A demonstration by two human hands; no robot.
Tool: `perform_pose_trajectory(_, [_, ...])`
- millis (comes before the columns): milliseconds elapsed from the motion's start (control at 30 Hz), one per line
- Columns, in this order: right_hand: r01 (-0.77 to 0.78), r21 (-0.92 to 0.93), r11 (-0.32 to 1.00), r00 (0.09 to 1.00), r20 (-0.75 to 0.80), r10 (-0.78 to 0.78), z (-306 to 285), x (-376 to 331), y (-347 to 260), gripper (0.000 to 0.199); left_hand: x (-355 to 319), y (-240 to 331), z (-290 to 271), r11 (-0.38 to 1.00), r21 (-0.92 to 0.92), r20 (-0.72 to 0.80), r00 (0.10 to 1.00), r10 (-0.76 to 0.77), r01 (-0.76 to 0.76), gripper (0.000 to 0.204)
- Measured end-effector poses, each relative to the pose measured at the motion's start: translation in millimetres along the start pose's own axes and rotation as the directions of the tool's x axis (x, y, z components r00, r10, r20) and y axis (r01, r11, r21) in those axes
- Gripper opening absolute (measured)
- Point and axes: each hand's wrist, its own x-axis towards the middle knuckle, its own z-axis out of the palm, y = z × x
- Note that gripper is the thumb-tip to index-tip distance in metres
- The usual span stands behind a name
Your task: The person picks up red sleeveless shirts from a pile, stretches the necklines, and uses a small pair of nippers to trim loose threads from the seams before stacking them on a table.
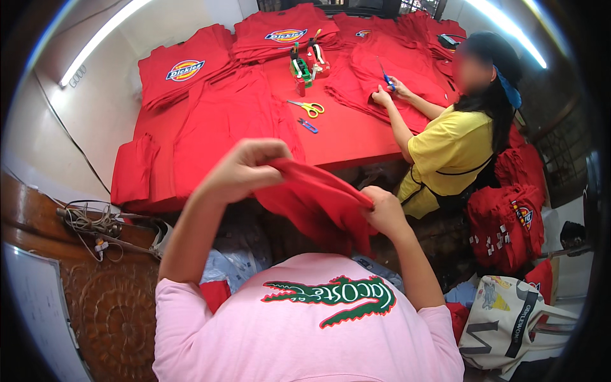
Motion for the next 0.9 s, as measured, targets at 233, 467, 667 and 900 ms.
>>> perform_pose_trajectory(233, [-0.351, 0.425, 0.835, 0.936, 0.147, 0.319, -96.9, -3.5, 34.0, 0.018, -43.0, 38.8, -101.1, 0.952, 0.283, -0.263, 0.945, 0.195, -0.118, 0.019])
perform_pose_trajectory(467, [-0.187, 0.184, 0.965, 0.982, 0.053, 0.18, -227.0, -5.2, 10.3, 0.022, -97.2, 72.3, -121.7, 0.8, 0.528, -0.469, 0.883, -0.005, 0.285, 0.025])
perform_pose_trajectory(667, [0.331, -0.047, 0.942, 0.941, -0.056, -0.334, -292.1, 6.5, -23.4, 0.006, -177.6, 102.9, -115.1, 0.509, 0.806, -0.425, 0.894, 0.141, 0.303, 0.021])
perform_pose_trajectory(900, [0.421, -0.481, 0.769, 0.75, -0.293, -0.593, -327.4, 55.0, -48.8, 0.027, -228.1, 144.9, -96.3, 0.619, 0.723, -0.383, 0.924, -0.01, 0.307, 0.018])
